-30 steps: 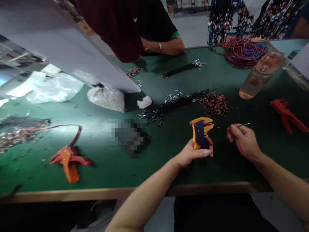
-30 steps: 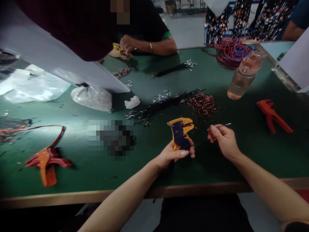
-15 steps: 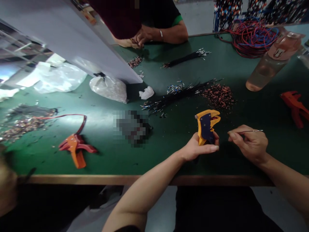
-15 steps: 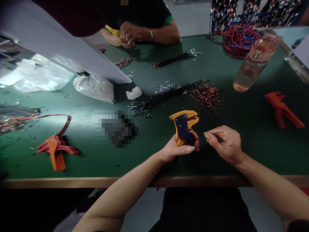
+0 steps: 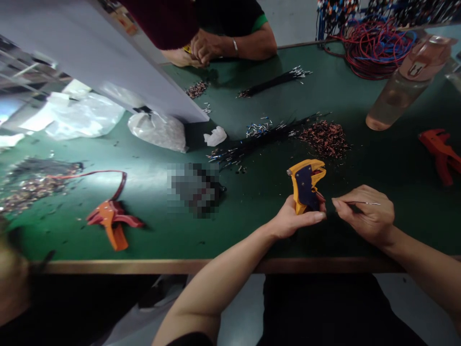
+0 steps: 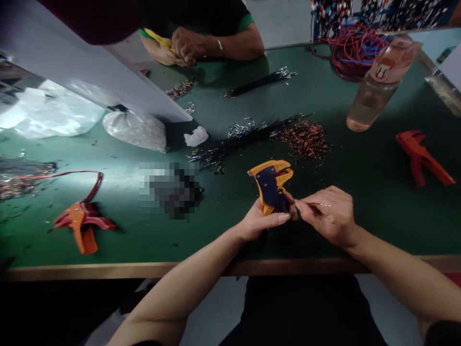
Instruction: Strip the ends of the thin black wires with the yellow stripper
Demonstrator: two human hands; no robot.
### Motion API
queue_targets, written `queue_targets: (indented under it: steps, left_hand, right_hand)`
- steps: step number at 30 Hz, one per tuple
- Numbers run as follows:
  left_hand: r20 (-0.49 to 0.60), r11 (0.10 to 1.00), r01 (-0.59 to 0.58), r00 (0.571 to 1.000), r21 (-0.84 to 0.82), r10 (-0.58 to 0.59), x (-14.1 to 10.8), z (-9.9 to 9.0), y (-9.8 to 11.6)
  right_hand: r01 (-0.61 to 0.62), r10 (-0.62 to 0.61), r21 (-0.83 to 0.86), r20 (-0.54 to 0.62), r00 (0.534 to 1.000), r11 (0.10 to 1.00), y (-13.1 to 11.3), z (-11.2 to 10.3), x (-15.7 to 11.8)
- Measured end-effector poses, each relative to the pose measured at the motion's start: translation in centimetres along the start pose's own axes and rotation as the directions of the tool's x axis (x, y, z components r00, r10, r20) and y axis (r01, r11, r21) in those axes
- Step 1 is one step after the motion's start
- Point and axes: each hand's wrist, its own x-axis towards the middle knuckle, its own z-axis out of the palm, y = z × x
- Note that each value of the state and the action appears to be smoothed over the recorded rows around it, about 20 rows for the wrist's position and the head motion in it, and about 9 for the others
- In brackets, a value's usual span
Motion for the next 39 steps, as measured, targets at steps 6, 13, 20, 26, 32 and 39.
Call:
queue_targets:
  steps: [6, 13, 20, 26, 32, 39]
  left_hand:
    - [0.003, 1.000, 0.018, 1.000, -0.004, -0.018, -0.04, -0.08, -0.02]
    - [0.017, 1.000, 0.020, 1.000, -0.009, -0.020, -0.04, -0.14, -0.42]
    - [0.031, 1.000, 0.009, 0.999, 0.000, -0.009, -0.02, -0.15, -0.08]
    - [0.019, 1.000, 0.008, 1.000, -0.020, -0.007, -0.03, -0.11, -0.23]
    - [0.004, 0.999, 0.012, 1.000, -0.032, -0.011, -0.08, -0.10, -0.29]
    - [0.007, 0.995, -0.008, 1.000, 0.103, 0.007, -0.11, 0.00, 0.28]
  right_hand:
    - [-0.006, 0.006, -0.021, -0.017, 1.000, 1.000, -0.27, -0.12, 0.24]
    - [-0.015, 0.015, 0.021, 0.003, 1.000, 1.000, -0.27, 0.06, 0.20]
    - [-0.038, 0.038, 0.078, 0.011, 0.999, 0.996, -0.42, 0.19, 0.01]
    - [-0.066, 0.065, 0.065, 0.026, 0.998, 0.996, -0.38, 0.20, -0.10]
    - [-0.039, 0.039, -0.011, 0.005, 0.999, 0.999, -0.26, 0.23, -0.07]
    - [-0.043, 0.044, 0.041, -0.013, 0.999, 0.998, -0.44, 0.30, 0.14]
